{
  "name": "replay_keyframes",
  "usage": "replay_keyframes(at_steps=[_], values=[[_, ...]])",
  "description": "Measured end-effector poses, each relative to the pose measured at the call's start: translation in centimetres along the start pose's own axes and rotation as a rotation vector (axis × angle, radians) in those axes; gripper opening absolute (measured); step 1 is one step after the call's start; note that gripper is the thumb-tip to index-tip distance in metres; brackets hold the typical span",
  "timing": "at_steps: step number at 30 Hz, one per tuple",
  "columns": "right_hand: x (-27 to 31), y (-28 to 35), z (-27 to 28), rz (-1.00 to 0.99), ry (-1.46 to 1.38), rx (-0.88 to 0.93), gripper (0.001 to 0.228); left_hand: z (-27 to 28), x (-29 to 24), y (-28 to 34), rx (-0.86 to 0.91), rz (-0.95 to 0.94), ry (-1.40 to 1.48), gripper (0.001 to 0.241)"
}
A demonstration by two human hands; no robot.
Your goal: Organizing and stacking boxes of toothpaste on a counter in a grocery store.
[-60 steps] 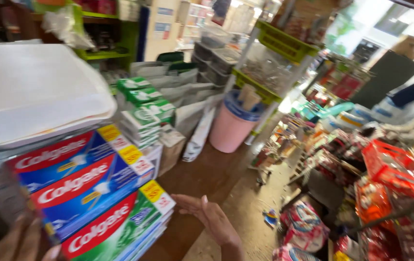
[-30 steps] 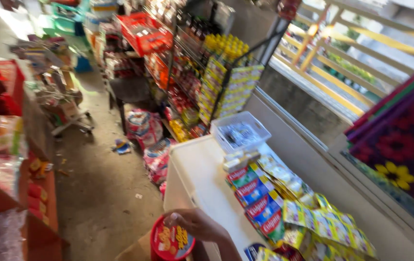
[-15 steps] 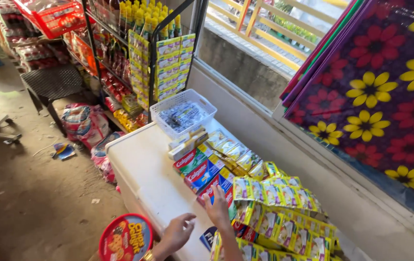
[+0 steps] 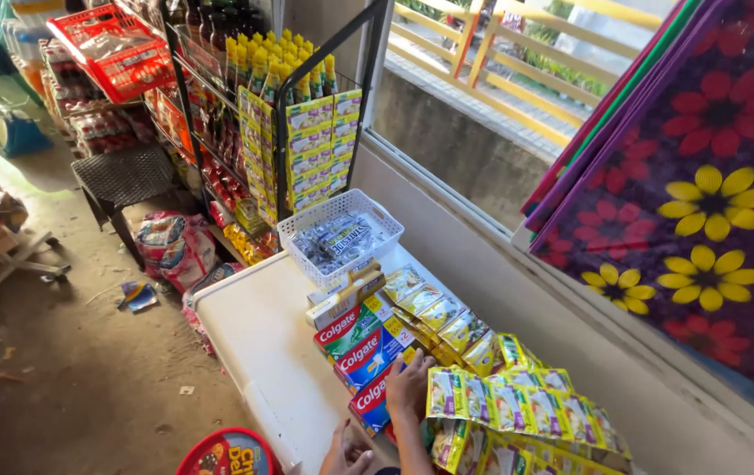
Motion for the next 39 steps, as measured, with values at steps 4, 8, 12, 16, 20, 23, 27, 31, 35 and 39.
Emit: replay_keyframes(at_steps=[4,8,12,16,20,23,27,31,35,39], values=[[1.4,-0.9,2.5,-0.022,-0.027,0.045,0.041,0.2,-0.9,-0.1,0.062,0.103,0.083,0.116],[0.0,-0.5,0.3,0.002,-0.014,-0.012,0.031,-0.3,-9.7,2.0,-0.132,-0.713,0.159,0.126],[-0.5,-0.6,0.6,0.04,-0.071,0.022,0.023,1.9,-9.0,2.4,-0.146,0.139,-0.112,0.127],[0.4,-0.3,0.4,-0.049,-0.148,0.086,0.024,2.8,-10.5,2.9,-0.088,0.323,-0.037,0.121],[-0.7,0.4,-2.5,0.128,-0.016,-0.107,0.02,2.9,-10.5,3.3,-0.088,0.329,-0.002,0.119],[-0.3,0.4,-2.2,0.207,0.021,-0.136,0.017,3.2,-11.2,3.6,-0.088,0.31,-0.017,0.117],[0.0,0.2,-2.4,0.189,0.006,-0.131,0.017,3.1,-12.8,3.6,-0.092,0.315,-0.058,0.109],[-0.4,0.0,-1.8,0.214,-0.028,-0.191,0.015,3.2,-13.8,4.0,-0.12,0.303,-0.186,0.101],[-0.1,0.4,-1.6,0.237,-0.082,-0.158,0.014,2.8,-17.1,4.9,-0.138,0.294,-0.141,0.096],[0.1,0.7,-1.4,0.214,-0.071,-0.072,0.018,2.9,-18.9,5.9,-0.194,0.206,-0.275,0.095]])
Point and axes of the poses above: each hand's wrist, its own y-axis away from the middle knuckle, its own z-axis out of the back of the hand, x = y × z, the point moved 3 cm from there along -y, towards the middle knuckle, and after that the axes turned 14 degrees about -x, right-handed, at the moved point
